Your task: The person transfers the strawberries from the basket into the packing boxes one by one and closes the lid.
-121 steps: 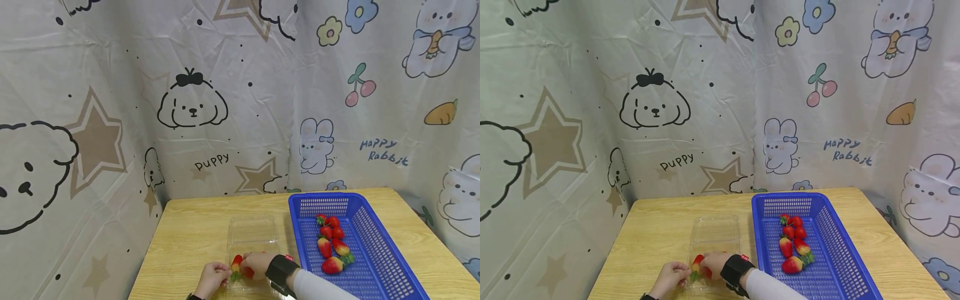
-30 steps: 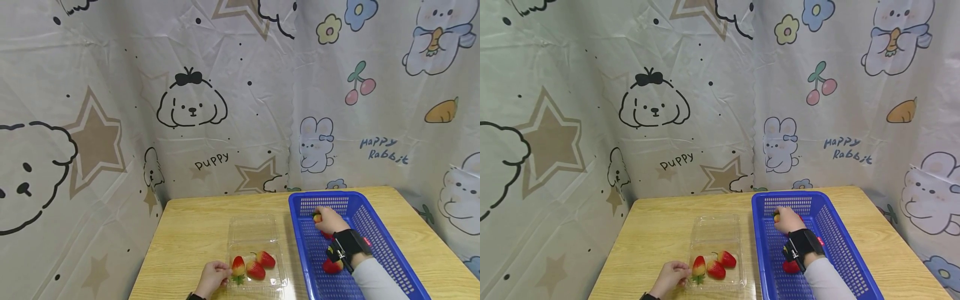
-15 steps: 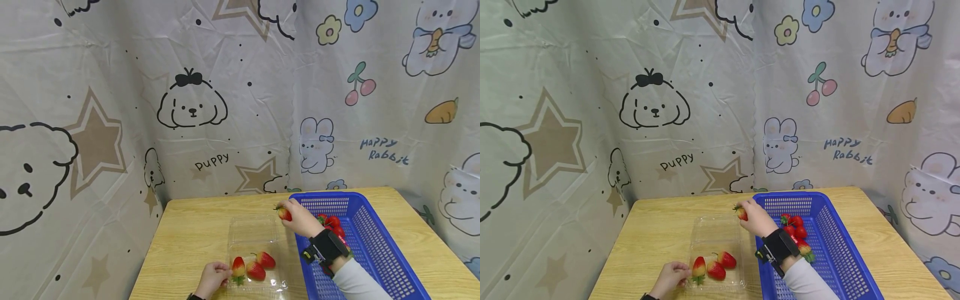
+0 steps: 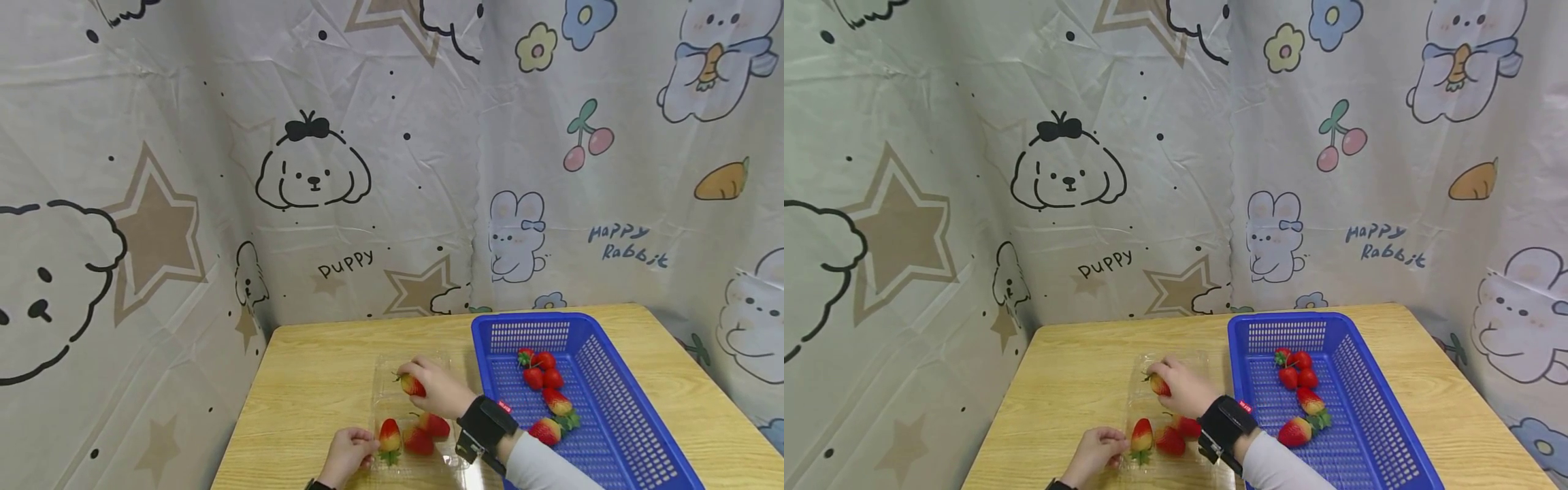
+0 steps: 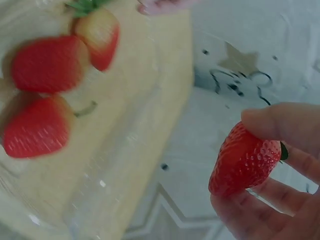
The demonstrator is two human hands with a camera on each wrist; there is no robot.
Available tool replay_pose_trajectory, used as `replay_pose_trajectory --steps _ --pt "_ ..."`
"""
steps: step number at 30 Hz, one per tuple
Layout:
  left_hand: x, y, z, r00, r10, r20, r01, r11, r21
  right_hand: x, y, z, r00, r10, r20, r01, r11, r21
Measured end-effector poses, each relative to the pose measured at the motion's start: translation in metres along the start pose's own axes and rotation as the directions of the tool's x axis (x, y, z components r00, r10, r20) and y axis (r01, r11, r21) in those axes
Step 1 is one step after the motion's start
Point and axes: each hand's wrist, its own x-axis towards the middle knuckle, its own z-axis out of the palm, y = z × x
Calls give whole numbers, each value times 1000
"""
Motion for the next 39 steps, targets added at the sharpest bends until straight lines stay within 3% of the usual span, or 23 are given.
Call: replay_pose_trajectory --steps 7,12,19,31,39 --pt "-1 0 -1 1000 15 13 -15 1000 -4 2 -1 27 990 -17 141 19 1000 -11" --pt "0 -1 -2 1000 21 18 -20 1000 -11 1 8 47 973 36 227 -25 998 -50" --pt "-1 1 -2 1000 20 13 -20 1000 -2 -4 18 66 972 62 228 -22 985 -173" --pt "0 1 0 1000 -25 1 25 1000 3 -8 20 75 965 25 262 35 975 -220" --pt "-1 0 0 1000 2 5 -2 1000 -11 -9 20 79 943 15 332 21 994 -104"
